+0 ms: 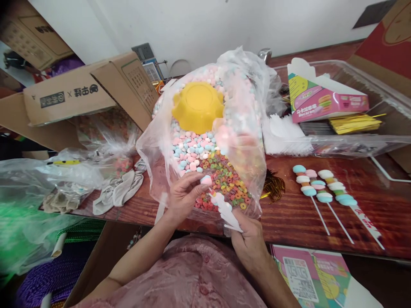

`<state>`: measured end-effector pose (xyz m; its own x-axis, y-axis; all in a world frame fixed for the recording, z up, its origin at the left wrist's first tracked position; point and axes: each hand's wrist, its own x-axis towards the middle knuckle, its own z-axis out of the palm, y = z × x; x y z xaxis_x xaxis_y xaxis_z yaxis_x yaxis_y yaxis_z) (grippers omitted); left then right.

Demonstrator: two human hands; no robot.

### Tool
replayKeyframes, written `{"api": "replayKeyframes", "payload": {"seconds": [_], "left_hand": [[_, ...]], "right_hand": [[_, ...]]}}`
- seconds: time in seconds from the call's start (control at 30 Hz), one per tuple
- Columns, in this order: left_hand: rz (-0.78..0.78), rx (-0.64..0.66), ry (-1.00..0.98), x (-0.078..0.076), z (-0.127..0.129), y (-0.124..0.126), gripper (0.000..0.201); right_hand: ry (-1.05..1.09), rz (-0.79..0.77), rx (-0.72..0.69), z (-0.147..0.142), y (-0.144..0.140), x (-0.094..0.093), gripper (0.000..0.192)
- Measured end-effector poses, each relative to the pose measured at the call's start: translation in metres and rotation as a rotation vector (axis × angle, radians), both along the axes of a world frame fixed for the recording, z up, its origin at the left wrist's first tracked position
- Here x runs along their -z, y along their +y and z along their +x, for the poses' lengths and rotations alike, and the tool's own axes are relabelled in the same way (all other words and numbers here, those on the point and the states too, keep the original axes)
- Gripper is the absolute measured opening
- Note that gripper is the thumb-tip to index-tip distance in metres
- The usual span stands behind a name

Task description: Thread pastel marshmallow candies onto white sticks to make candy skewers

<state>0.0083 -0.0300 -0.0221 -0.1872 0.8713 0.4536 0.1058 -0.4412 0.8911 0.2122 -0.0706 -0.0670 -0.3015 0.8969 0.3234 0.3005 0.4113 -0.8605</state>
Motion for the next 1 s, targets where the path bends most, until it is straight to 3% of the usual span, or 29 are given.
{"api": "replayKeyframes", "payload": {"seconds": [0.13, 0.33, 0.5, 0.63, 0.73, 0.83, 1.0], "left_hand": [[0.144, -0.074, 0.253, 0.001, -0.002, -0.001, 0.017], [0.282, -0.068, 0.570, 0.003, -0.002, -0.006, 0.023], [0.232, -0.049, 0.507, 0.002, 0.003, -0.006, 0.021], [0.039, 0.008, 0.295, -0.007, 0.001, -0.003, 0.030], [-0.059, 0.048, 0.307, -0.010, 0.000, -0.003, 0.030], [-0.015, 0.050, 0.414, -0.001, 0.004, -0.006, 0.026], [0.037, 0.035, 0.382, 0.021, 0.022, -0.014, 0.033]], "right_hand": [[0.053, -0.057, 0.035, -0.003, -0.001, 0.003, 0.024], [0.090, -0.125, 0.098, -0.010, -0.001, 0.005, 0.032], [0.107, -0.094, 0.066, -0.019, 0.003, 0.006, 0.031], [0.080, -0.080, 0.082, -0.017, 0.006, 0.006, 0.031], [0.043, -0.072, 0.088, -0.012, 0.007, 0.003, 0.029], [0.033, -0.050, 0.088, -0.017, 0.006, -0.001, 0.029], [-0.001, -0.030, 0.181, -0.020, 0.001, 0.000, 0.033]]}}
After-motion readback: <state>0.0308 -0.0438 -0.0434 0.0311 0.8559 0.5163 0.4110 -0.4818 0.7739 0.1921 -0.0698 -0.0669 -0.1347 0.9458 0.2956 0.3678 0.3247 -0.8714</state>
